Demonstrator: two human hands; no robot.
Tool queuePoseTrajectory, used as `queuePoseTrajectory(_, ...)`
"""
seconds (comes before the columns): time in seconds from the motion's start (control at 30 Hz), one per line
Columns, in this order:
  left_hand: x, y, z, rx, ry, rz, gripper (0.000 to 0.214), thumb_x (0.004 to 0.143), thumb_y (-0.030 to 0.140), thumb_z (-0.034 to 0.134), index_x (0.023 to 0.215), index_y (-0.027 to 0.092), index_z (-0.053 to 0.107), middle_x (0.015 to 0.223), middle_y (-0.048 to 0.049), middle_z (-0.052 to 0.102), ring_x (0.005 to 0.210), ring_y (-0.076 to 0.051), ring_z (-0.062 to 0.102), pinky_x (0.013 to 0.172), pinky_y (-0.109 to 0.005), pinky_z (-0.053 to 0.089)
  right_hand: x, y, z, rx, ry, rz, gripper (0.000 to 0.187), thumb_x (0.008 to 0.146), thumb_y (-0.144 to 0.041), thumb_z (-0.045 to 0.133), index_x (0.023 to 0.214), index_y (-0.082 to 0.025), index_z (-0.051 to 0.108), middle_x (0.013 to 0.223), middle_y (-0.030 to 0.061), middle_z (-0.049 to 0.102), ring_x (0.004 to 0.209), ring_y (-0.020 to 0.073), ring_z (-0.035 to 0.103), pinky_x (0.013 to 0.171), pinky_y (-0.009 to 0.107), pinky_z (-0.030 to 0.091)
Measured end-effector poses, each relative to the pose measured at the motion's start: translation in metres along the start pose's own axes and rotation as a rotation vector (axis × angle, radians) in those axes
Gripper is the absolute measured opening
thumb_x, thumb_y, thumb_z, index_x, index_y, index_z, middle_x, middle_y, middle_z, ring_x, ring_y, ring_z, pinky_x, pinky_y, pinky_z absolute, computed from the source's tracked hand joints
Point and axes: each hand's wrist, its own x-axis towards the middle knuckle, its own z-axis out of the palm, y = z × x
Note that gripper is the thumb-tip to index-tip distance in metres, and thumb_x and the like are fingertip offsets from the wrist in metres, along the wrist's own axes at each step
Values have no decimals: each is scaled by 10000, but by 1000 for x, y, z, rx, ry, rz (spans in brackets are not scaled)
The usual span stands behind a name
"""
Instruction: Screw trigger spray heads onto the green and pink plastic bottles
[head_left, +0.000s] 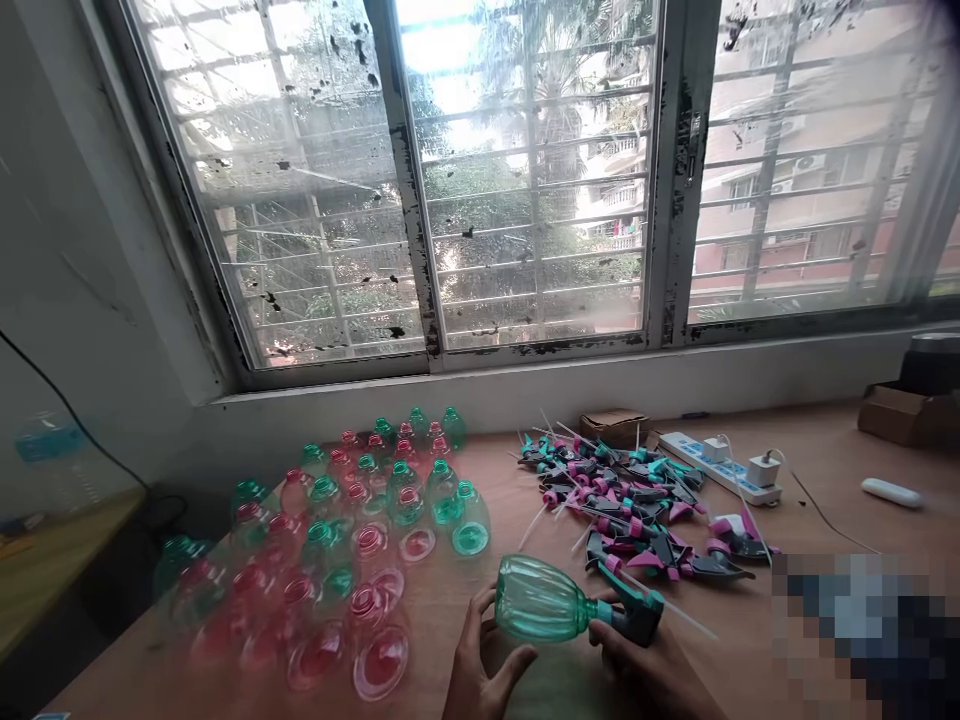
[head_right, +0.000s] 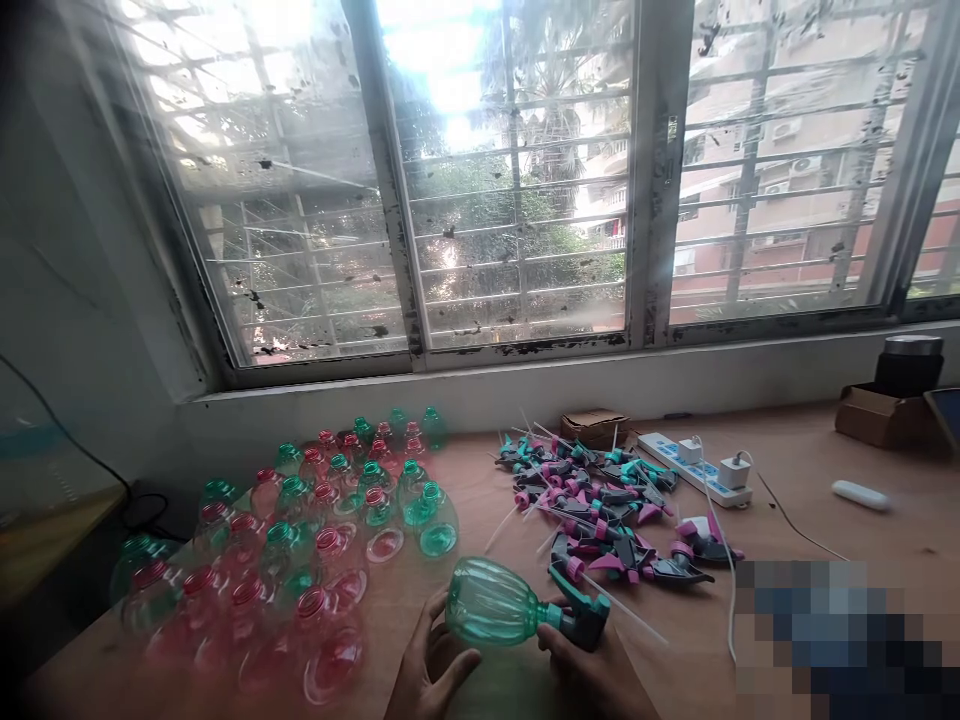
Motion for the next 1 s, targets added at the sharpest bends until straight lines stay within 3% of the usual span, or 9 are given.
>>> queuePoseTrajectory(0.07,0,0,1,-65,-10,-30,516,839,467,681,1269,212,556,1365,-134,607,1177,-314,634,1005,-423,505,-1,1,-2,-62,54,-18,491,568,-498,877,922,-207,703,744,28,738,679,251,666,606,325,520)
queuePoseTrajectory(0.17,1,-2,2,-116,-7,-38,466,902,509,582,1245,195,566,1366,-149,602,1177,-312,636,991,-412,512,-1,3,-4,-116,78,-37,482,536,-477,891,901,-215,717,903,57,767,890,314,684,773,358,540)
queuePoseTrajectory(0.3,2,-6,-1,-49,-31,26,521,903,496,583,1335,210,524,1408,-142,566,1259,-313,575,1025,-404,496,0,3,-1,-58,2,14,471,641,-529,831,951,-210,674,674,4,708,534,190,597,502,294,474)
queuePoseTrajectory(0.37,2,-7,-1,8,-27,45,530,882,466,623,1343,222,530,1437,-130,539,1308,-313,528,1042,-396,486,0,1,2,13,-25,26,480,653,-540,822,958,-210,654,641,-13,678,463,149,537,444,268,431)
queuePoseTrajectory(0.5,0,-8,2,64,45,45,588,802,488,707,1304,214,574,1419,-132,554,1271,-323,558,1017,-386,502,-2,-2,6,32,-13,15,470,634,-524,839,932,-207,661,606,-26,644,461,147,532,443,267,427)
queuePoseTrajectory(0.67,1,-3,2,8,26,8,517,880,503,614,1290,190,581,1419,-145,559,1305,-321,538,1052,-401,479,-2,0,1,-70,44,-34,456,580,-458,877,918,-212,695,746,17,712,626,205,621,559,302,488)
queuePoseTrajectory(0.83,2,-5,-3,50,-2,41,483,880,413,644,1324,239,570,1469,-127,507,1320,-326,521,1020,-402,511,1,6,4,10,21,-2,481,636,-540,822,926,-188,665,616,-8,662,451,134,498,446,274,425)
queuePoseTrajectory(1.0,0,-12,0,95,15,69,567,805,377,725,1331,252,556,1429,-112,538,1297,-315,536,1035,-396,496,-1,1,6,-19,0,4,460,646,-552,807,904,-199,664,597,-13,662,444,143,512,433,269,421)
